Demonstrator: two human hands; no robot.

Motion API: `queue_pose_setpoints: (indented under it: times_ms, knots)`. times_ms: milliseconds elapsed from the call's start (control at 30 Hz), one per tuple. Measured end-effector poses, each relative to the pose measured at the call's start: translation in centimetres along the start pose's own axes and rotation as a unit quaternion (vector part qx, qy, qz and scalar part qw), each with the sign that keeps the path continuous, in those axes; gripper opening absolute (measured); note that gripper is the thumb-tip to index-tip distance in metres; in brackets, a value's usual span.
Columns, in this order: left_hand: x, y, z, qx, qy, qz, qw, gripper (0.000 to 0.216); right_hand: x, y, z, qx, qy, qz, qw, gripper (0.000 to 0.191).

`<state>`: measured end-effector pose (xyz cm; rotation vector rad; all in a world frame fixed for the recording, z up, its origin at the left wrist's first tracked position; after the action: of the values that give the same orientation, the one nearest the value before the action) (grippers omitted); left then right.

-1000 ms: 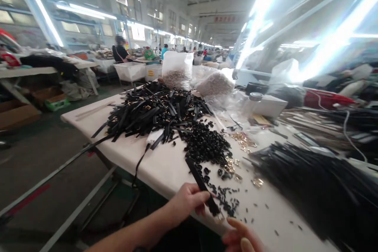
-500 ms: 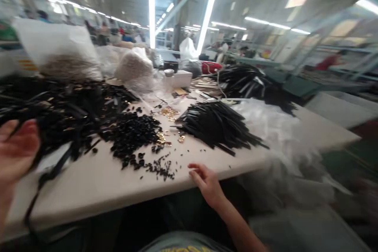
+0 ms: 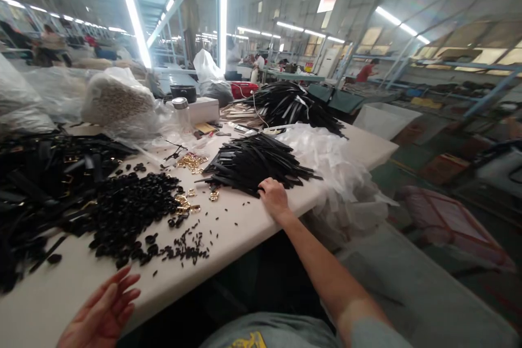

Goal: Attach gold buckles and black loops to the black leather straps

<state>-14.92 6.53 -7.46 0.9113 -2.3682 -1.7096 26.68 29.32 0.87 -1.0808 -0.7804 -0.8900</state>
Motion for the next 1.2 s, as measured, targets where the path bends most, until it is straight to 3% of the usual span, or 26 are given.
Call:
queue_pose_setpoints:
  times_ms: [100,267,367,467,533,600,833,1033,1200]
  knots:
    - [-2.6,-0.8,-1.0,0.040,-0.020,0.004,0.999,0.056,0.6,0.1,-0.2,-0.012,0.018,0.037,0.999,0.009]
    - [-6.2,0.8,-2.0,0.002,-0.053,0.097,0.994,0.059,1.8,-1.7,-1.5,-0.023,0.032,0.138,0.990,0.021]
    - [-8.9,1.3,-2.7,-0.026,-0.081,0.108,0.991,0.067,-0.4,-6.3,-4.4,0.007,-0.081,0.247,0.966,0.024]
    - [-11.2,1.3,-3.0,-0.022,-0.116,0.102,0.988,0.071,-3.6,-11.6,-9.1,0.000,-0.258,0.420,0.870,0.021]
    - [-11.8,1.3,-3.1,-0.012,-0.132,0.105,0.986,0.064,-4.6,-13.6,-11.7,-0.019,-0.315,0.455,0.833,0.018]
    - [-11.7,1.6,-3.1,-0.010,-0.131,0.111,0.985,0.050,-5.0,-14.5,-13.2,-0.024,-0.335,0.460,0.822,0.015]
    - [-10.5,1.6,-4.4,-0.021,-0.114,0.114,0.987,0.033,-3.3,-16.5,-14.0,0.084,-0.228,0.431,0.869,0.026]
    - [-10.6,1.6,-5.4,-0.040,-0.122,0.118,0.985,0.030,-2.3,-18.1,-14.1,0.131,-0.192,0.422,0.876,0.021]
    - [-8.0,3.5,-4.3,-0.076,-0.024,0.061,0.995,0.034,2.8,-16.9,-13.3,0.171,-0.085,0.454,0.870,0.014]
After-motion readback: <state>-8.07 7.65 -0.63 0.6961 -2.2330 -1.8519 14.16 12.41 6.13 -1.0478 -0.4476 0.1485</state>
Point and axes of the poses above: each hand's wrist, its own z-axis towards the middle knuckle, its own x-axis out of the back of the hand, y = z × x, the point moved 10 cm from there along z, towards the middle knuckle, and after that the axes turned 3 degrees about -y, right-handed, at the moved point
